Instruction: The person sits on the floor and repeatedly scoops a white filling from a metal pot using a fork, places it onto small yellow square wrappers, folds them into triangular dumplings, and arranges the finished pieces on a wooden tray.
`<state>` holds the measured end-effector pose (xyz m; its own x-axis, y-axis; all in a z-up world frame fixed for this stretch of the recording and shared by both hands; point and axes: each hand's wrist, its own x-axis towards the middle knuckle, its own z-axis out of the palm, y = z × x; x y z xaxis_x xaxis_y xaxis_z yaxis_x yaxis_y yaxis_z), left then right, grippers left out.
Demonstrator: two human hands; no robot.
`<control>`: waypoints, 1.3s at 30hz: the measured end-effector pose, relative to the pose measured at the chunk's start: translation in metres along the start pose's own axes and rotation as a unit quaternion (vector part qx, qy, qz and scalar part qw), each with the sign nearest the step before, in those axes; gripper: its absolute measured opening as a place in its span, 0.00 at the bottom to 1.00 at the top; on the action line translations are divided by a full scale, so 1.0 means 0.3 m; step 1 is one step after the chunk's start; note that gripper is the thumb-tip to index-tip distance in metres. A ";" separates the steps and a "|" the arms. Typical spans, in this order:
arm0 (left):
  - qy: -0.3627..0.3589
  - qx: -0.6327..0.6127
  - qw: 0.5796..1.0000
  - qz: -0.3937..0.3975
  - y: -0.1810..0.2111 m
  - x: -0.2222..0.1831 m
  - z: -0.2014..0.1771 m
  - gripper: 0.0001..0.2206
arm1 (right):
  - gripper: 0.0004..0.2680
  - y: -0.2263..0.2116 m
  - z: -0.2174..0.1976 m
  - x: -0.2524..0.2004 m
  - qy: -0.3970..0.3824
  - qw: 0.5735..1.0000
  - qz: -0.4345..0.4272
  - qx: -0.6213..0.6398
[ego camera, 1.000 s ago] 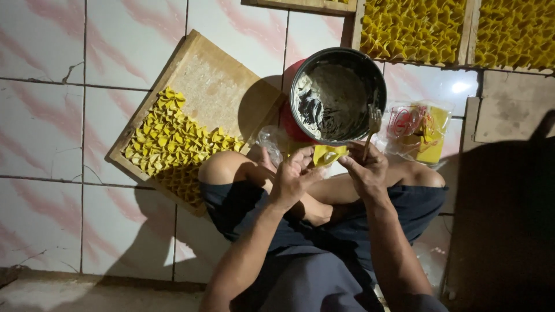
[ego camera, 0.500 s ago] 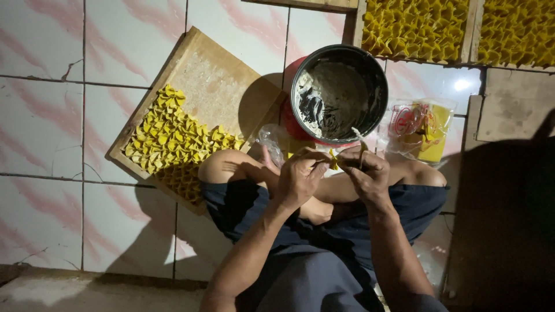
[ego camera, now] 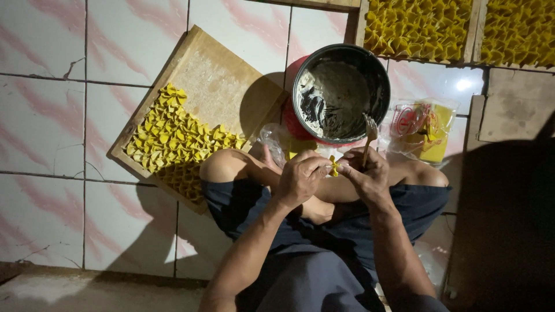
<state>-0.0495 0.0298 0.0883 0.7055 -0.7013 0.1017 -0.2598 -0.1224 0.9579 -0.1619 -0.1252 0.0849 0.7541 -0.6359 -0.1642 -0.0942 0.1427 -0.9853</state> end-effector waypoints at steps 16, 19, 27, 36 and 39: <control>-0.013 -0.038 0.999 -0.035 0.051 0.014 -0.029 0.05 | 0.15 -0.029 0.035 -0.013 0.019 1.000 -0.014 -0.013; -0.016 -0.034 0.999 -0.029 0.063 0.016 -0.034 0.05 | 0.16 -0.010 0.027 -0.022 0.002 1.000 -0.016 0.002; -0.003 -0.112 0.990 -0.085 -0.003 0.003 -0.011 0.05 | 0.16 -0.032 0.054 -0.012 -0.025 0.999 -0.013 -0.023; 0.032 -0.165 0.982 -0.092 0.029 -0.011 -0.033 0.10 | 0.16 -0.010 0.024 0.002 -0.049 0.998 0.002 0.049; 0.029 -0.052 0.998 -0.003 0.048 0.006 -0.045 0.19 | 0.17 -0.012 0.025 0.001 -0.050 0.997 0.003 0.055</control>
<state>-0.0429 0.0363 0.1059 0.7448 -0.6584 0.1089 -0.1876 -0.0501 0.9810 -0.1566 -0.1202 0.0888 0.8152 -0.5569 -0.1591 -0.0314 0.2319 -0.9722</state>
